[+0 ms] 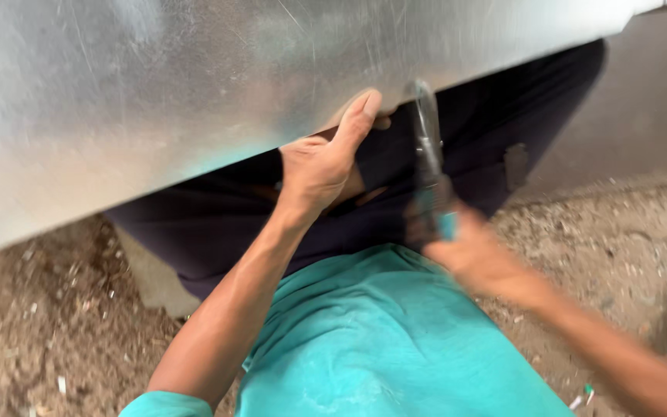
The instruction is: The person sits cross-legged on the ground and uses tin snips to cut notches and trim the edges of a large metal sheet. They repeatedly position the sheet on their lap, cut small sections, and occasionally use a small metal piece to scrape or mark the surface.
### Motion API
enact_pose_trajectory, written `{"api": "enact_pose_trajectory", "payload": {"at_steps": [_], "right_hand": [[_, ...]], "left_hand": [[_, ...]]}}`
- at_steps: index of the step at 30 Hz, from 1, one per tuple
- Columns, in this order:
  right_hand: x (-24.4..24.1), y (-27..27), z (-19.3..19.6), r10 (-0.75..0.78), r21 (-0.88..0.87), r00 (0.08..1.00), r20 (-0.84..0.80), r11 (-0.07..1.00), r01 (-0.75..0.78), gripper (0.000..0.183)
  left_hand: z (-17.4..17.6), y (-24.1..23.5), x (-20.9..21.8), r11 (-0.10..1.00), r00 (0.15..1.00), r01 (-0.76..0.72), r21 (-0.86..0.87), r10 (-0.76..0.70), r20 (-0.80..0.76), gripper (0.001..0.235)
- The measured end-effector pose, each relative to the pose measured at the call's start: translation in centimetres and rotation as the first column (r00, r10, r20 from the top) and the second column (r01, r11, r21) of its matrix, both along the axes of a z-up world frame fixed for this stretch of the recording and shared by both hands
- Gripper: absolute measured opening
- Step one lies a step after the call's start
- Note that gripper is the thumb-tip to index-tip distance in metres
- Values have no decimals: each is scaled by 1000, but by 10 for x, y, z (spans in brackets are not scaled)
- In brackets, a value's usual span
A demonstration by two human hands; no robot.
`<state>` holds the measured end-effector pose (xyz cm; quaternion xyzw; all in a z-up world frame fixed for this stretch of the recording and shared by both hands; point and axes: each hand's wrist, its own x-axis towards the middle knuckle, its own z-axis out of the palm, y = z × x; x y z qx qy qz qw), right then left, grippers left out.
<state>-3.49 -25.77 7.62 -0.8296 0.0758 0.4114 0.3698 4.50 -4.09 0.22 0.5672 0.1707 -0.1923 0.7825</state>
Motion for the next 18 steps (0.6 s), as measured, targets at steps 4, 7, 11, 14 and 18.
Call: {"api": "enact_pose_trajectory", "payload": {"at_steps": [4,7,11,14,18], "right_hand": [[-22,79,-17,-522,383,829,-199,737,557,51],[-17,107,-31,-587,410,809,-13,735,540,34],[-23,129,-51,-690,554,718,95,636,537,8],[-26,123,-64,-679,417,717,158,704,575,8],[-10,8,-21,-33,-501,941,338,840,209,29]], "left_hand": [[0,-28,6,999,1000,20,49,-20,-7,35],[-3,-26,5,999,997,44,12,-43,-62,38],[-11,-28,4,999,999,27,16,-27,-38,36],[-15,-30,3,999,1000,-13,-39,13,-6,35],[-11,-49,2,967,979,-199,-158,202,5,35]]}}
